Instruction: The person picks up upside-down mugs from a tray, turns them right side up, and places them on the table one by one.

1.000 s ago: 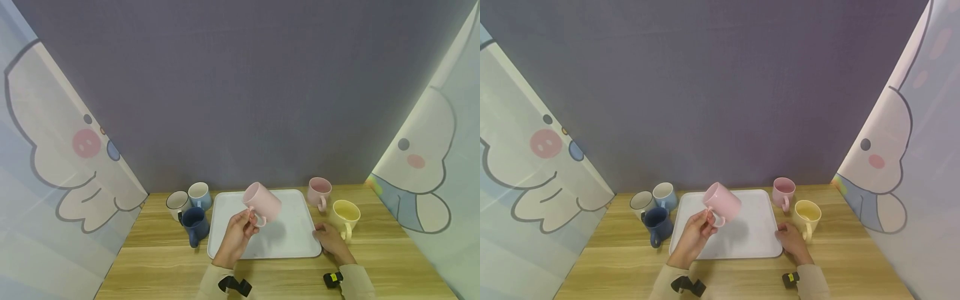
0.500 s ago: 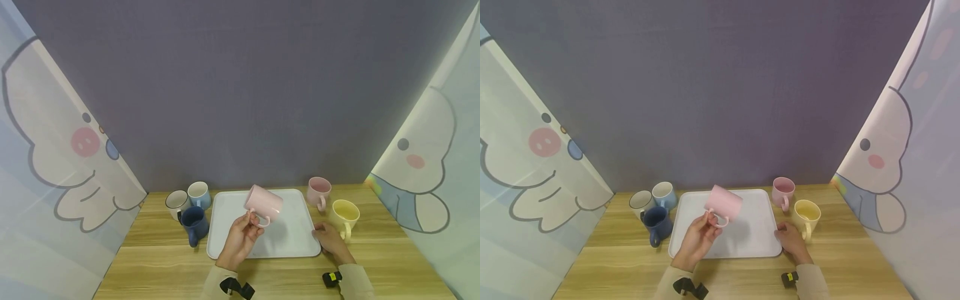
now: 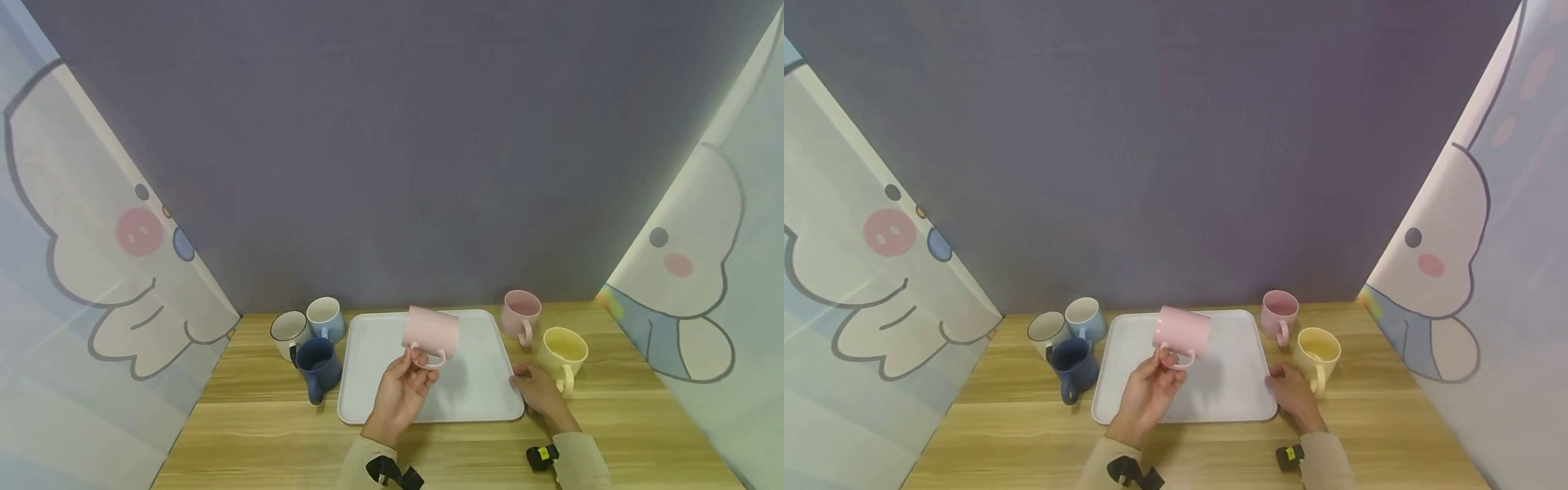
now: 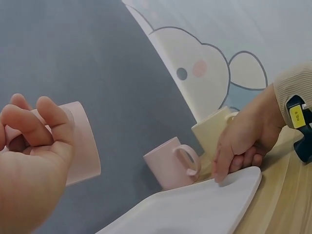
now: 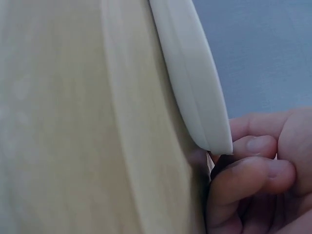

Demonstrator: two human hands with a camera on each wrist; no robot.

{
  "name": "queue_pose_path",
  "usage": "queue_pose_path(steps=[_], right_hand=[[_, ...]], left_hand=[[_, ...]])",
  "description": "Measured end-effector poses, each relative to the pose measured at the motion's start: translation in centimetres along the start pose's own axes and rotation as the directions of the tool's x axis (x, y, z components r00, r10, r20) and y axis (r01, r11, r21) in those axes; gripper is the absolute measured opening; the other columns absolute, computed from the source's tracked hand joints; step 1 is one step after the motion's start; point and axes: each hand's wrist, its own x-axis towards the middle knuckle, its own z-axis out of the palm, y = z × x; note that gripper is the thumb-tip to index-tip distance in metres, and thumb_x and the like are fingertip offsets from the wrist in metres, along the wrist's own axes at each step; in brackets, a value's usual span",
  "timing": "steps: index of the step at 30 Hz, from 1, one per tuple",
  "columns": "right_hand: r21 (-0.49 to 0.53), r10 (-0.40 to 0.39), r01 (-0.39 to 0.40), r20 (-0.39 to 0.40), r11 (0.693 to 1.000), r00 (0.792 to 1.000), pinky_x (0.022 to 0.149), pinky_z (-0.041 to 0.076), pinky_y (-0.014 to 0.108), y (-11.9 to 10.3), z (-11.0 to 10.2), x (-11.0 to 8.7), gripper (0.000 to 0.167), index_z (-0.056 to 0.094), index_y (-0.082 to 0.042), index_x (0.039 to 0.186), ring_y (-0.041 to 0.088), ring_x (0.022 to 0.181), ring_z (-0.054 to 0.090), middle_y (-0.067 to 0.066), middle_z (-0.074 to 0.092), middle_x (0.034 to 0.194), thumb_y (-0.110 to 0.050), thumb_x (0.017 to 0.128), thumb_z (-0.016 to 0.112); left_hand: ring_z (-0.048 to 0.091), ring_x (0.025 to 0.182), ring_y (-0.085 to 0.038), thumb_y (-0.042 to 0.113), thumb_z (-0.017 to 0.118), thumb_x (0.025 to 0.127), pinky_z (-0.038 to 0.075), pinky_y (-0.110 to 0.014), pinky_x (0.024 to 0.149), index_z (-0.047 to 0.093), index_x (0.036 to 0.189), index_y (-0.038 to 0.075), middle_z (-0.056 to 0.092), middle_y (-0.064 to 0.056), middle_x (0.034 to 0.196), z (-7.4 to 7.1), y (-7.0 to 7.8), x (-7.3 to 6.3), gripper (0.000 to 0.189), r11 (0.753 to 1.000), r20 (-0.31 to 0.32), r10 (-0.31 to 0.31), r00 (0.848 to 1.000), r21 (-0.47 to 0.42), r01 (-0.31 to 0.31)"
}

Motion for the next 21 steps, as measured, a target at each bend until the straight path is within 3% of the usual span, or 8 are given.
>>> queue_pose_path(steps=[3, 8, 10, 11, 15, 17, 19, 21], right_hand=[[0.001, 0.015, -0.015, -0.01, 1.0, 1.0, 0.046, 0.043, 0.029, -0.2, -0.1, 0.1, 0.038, 0.055, 0.008, 0.127, 0.014, 0.049, 0.045, 0.02, 0.067, 0.101, -0.018, 0.099, 0.056], [-0.041, -0.068, 0.064, -0.095, 0.997, 0.993, 0.068, 0.049, 0.028, -1.1, 0.3, -0.1, 0.032, 0.059, 0.009, 0.121, 0.022, 0.083, 0.065, 0.026, 0.069, 0.112, -0.016, 0.101, 0.056], [-0.026, -0.104, 0.102, -0.109, 0.994, 0.989, 0.074, 0.048, 0.026, -2.0, 0.8, -0.4, 0.031, 0.062, 0.009, 0.12, 0.02, 0.093, 0.064, 0.022, 0.07, 0.109, -0.016, 0.103, 0.056], [0.013, -0.106, 0.108, -0.104, 0.994, 0.989, 0.07, 0.047, 0.026, -2.6, 1.1, -0.6, 0.03, 0.063, 0.008, 0.12, 0.019, 0.086, 0.064, 0.02, 0.07, 0.099, -0.016, 0.103, 0.056], [0.21, -0.119, 0.11, 0.033, 0.972, 0.992, 0.052, 0.035, 0.021, -5.2, 2.5, -1.5, 0.031, 0.062, 0.007, 0.121, 0.007, 0.056, 0.042, -0.002, 0.051, 0.067, -0.018, 0.105, 0.053], [0.325, -0.167, 0.116, 0.131, 0.938, 0.977, 0.046, 0.028, 0.019, -6.3, 3.3, -1.9, 0.029, 0.063, 0.006, 0.117, 0.005, 0.048, 0.032, -0.006, 0.04, 0.06, -0.018, 0.107, 0.05], [0.439, -0.242, 0.121, 0.23, 0.89, 0.943, 0.046, 0.027, 0.018, -7.2, 4.0, -2.3, 0.029, 0.064, 0.001, 0.114, 0.003, 0.047, 0.032, -0.009, 0.038, 0.059, -0.02, 0.109, 0.045], [0.549, -0.332, 0.12, 0.305, 0.827, 0.893, 0.046, 0.027, 0.018, -7.9, 4.7, -2.6, 0.03, 0.067, -0.007, 0.111, 0.001, 0.047, 0.034, -0.011, 0.039, 0.059, -0.022, 0.111, 0.041]], left_hand=[[0.044, 0.07, -0.001, 0.02, 0.016, 0.114, 0.046, -0.02, 0.086, 0.062, 0.095, 0.021, 0.06, 0.012, 0.092, -0.1, 0.0, 0.1, 0.05, 1.0, 0.005, -0.002, 1.0, -0.016, 0.002], [0.044, 0.07, -0.002, 0.021, 0.016, 0.114, 0.045, -0.021, 0.087, 0.062, 0.095, 0.02, 0.061, 0.011, 0.093, -0.1, -0.1, 0.2, 0.05, 0.999, 0.008, 0.001, 1.0, -0.037, -0.001], [0.046, 0.072, -0.002, 0.021, 0.016, 0.114, 0.045, -0.021, 0.087, 0.062, 0.095, 0.019, 0.062, 0.01, 0.094, -0.1, -0.2, 0.2, 0.05, 0.999, 0.005, 0.003, 1.0, -0.046, -0.003], [0.046, 0.073, -0.002, 0.021, 0.017, 0.114, 0.046, -0.021, 0.087, 0.062, 0.095, 0.019, 0.062, 0.01, 0.094, -0.1, -0.3, 0.2, 0.049, 0.999, 0.003, 0.003, 1.0, -0.051, -0.003], [0.038, 0.068, -0.004, 0.022, 0.017, 0.114, 0.046, -0.021, 0.087, 0.061, 0.095, 0.017, 0.062, 0.009, 0.094, -0.2, -0.6, 0.4, 0.048, 0.998, 0.0, -0.001, 1.0, -0.067, 0.001], [0.035, 0.067, -0.005, 0.022, 0.017, 0.114, 0.046, -0.022, 0.087, 0.061, 0.095, 0.017, 0.062, 0.009, 0.094, -0.3, -0.7, 0.5, 0.047, 0.997, 0.003, -0.004, 1.0, -0.074, 0.005], [0.034, 0.066, -0.005, 0.022, 0.017, 0.114, 0.046, -0.022, 0.087, 0.061, 0.096, 0.017, 0.063, 0.009, 0.094, -0.3, -0.8, 0.5, 0.047, 0.997, 0.01, -0.008, 1.0, -0.073, 0.009], [0.038, 0.066, -0.004, 0.022, 0.018, 0.114, 0.047, -0.021, 0.088, 0.061, 0.096, 0.018, 0.063, 0.009, 0.094, -0.4, -0.9, 0.5, 0.047, 0.998, 0.018, -0.009, 1.0, -0.069, 0.01]])
